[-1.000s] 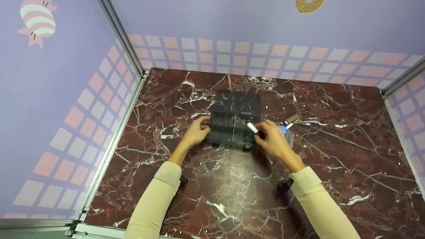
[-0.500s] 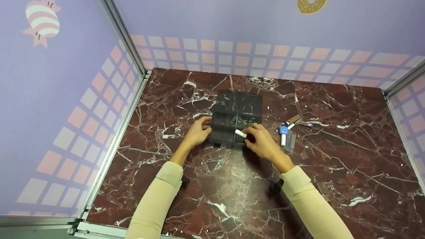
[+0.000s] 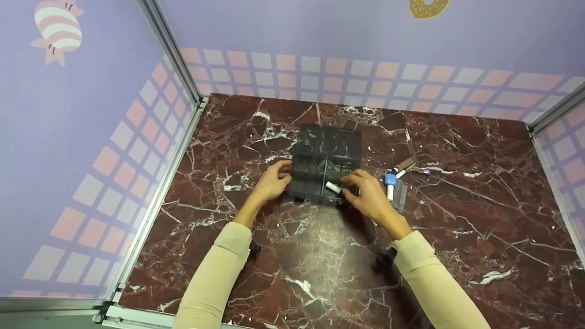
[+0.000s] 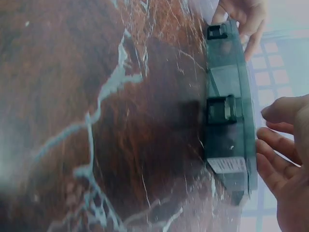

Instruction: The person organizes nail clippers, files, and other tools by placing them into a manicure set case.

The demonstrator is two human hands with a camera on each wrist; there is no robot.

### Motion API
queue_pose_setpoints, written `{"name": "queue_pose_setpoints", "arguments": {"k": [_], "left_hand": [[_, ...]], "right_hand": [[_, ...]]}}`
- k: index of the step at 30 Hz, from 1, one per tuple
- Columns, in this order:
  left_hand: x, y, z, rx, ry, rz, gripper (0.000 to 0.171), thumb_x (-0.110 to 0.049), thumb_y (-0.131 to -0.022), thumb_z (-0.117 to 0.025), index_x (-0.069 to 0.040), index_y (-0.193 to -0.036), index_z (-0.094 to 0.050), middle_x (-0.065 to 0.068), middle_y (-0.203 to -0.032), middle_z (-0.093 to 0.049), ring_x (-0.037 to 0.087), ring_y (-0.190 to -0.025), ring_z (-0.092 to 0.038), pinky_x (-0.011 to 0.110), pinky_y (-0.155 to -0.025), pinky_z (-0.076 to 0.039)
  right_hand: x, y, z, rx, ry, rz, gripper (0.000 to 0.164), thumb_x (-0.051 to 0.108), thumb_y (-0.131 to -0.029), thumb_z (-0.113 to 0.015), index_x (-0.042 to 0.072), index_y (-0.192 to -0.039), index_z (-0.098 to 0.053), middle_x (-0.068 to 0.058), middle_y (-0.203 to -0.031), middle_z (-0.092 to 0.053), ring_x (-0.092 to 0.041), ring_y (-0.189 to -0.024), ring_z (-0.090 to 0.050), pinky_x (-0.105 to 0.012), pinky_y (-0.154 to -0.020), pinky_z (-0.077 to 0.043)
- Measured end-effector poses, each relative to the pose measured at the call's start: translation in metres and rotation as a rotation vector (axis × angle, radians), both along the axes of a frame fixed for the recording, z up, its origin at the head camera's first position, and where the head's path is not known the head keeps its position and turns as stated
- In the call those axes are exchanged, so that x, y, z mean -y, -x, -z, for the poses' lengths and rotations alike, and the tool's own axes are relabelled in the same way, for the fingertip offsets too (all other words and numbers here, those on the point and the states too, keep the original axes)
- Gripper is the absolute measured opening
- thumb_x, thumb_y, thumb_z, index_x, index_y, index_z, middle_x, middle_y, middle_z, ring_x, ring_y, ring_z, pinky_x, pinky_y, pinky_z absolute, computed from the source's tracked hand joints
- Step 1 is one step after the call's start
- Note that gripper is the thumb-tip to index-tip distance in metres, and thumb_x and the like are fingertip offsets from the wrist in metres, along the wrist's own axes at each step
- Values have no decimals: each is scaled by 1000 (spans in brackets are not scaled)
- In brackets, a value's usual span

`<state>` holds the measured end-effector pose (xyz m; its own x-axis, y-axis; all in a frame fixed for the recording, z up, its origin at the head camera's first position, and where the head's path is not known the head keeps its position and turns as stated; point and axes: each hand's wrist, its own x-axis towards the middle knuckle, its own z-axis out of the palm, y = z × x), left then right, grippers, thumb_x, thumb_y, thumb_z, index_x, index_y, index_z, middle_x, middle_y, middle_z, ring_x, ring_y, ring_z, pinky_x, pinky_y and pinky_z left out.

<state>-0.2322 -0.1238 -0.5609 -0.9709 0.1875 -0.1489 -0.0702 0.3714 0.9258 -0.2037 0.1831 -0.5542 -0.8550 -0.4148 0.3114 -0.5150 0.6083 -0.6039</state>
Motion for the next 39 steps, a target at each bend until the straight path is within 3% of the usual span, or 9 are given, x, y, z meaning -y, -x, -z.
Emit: {"name": "queue_pose_setpoints", "arguments": {"k": [5, 9, 18, 31, 39], "left_hand": [[1, 0, 1, 2, 5, 6, 52, 2, -103, -56, 3, -155, -48, 24, -149, -57, 37, -135, -60, 44, -106, -56], [2, -1, 2, 3, 18, 7, 52, 2, -104, -56, 2, -155, -47, 23, -149, -58, 36, -135, -60, 45, -106, -55], [3, -1, -2, 1, 17, 1, 52, 1, -104, -55, 3, -155, -47, 23, -150, -57, 36, -136, -59, 44, -107, -54], [2, -3, 0, -8, 9, 0, 52, 2, -104, -56, 3, -155, -48, 24, -148, -58, 36, -134, -61, 43, -108, -54], [2, -4, -1, -5, 16, 7, 51, 0, -105, -56, 2, -156, -47, 23, -149, -57, 36, -135, -59, 43, -110, -53]], "right_hand": [[-25, 4, -5, 15, 56, 110, 25, 2, -90, -79, -5, -114, -74, -16, -108, -70, -33, -93, -69, -48, -85, -60], [-51, 11, -6, 23, 42, 187, 32, 3, -88, -83, -7, -116, -72, -22, -108, -70, -40, -95, -68, -54, -87, -58], [-90, 20, 4, -22, -8, 283, 39, 8, -84, -88, -13, -111, -70, -28, -102, -65, -45, -88, -64, -55, -79, -53], [-86, 18, 26, 12, -89, 404, 45, 12, -80, -92, -12, -107, -65, -30, -100, -63, -52, -93, -61, -63, -84, -49], [-68, 19, 23, 10, -69, 378, 30, -2, -81, -80, -9, -108, -68, -28, -102, -65, -49, -93, -65, -62, -85, -54]]}}
